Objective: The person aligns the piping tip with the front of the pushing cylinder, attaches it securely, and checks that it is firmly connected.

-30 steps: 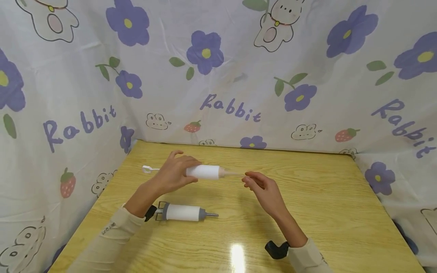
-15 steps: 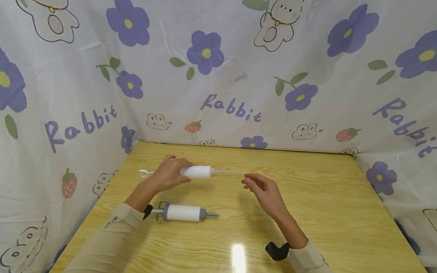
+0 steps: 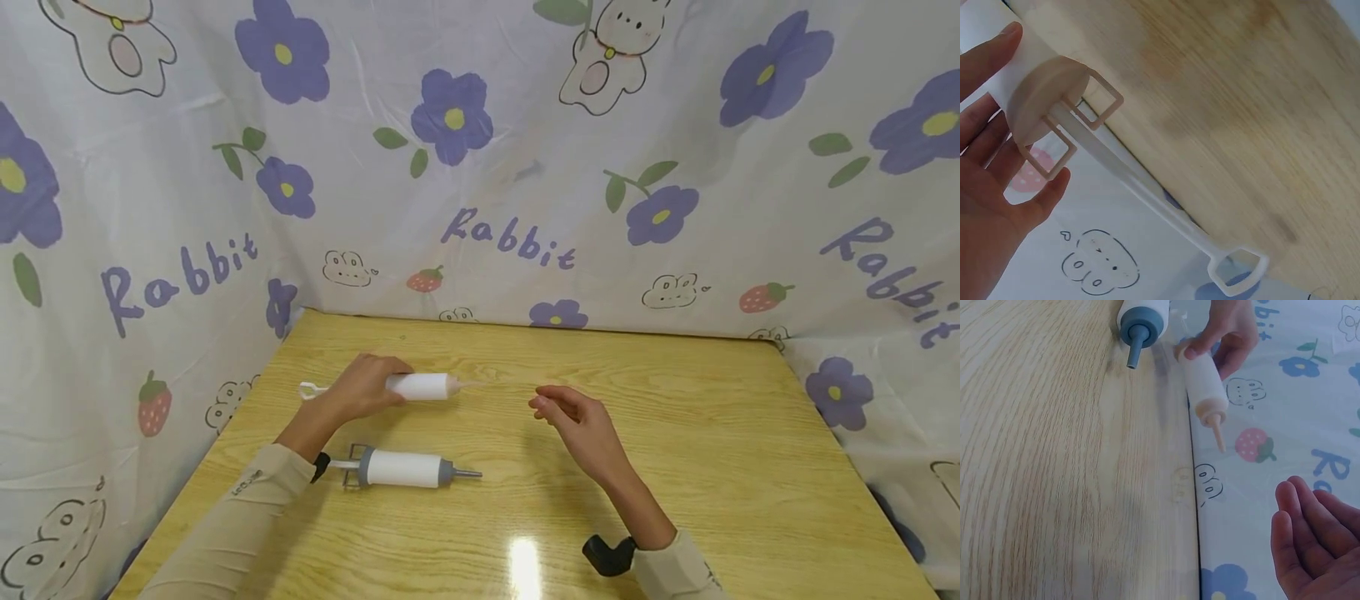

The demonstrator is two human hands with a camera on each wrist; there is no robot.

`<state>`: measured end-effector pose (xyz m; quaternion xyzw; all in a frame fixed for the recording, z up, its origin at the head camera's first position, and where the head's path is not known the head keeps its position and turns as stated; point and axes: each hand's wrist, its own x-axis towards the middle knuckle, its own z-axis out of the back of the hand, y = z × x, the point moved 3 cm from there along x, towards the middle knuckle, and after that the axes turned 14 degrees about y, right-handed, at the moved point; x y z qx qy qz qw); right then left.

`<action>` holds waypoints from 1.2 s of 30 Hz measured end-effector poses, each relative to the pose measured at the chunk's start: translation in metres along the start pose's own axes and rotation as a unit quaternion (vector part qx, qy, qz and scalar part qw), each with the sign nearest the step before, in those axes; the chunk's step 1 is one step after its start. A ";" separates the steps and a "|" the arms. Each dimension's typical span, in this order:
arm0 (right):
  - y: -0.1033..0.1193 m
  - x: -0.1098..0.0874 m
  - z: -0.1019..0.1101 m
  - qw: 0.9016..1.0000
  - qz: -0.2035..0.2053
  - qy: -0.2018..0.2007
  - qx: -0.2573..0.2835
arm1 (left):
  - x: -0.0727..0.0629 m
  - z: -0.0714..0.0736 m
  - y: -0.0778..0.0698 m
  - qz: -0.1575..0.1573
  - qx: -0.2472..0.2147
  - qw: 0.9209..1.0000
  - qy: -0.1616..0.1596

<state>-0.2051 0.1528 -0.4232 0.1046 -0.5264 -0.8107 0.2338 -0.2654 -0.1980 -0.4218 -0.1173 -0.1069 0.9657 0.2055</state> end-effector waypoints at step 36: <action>-0.003 -0.002 -0.002 1.000 -0.001 0.003 0.000 | 0.003 -0.023 0.021 0.026 -0.018 0.999 0.042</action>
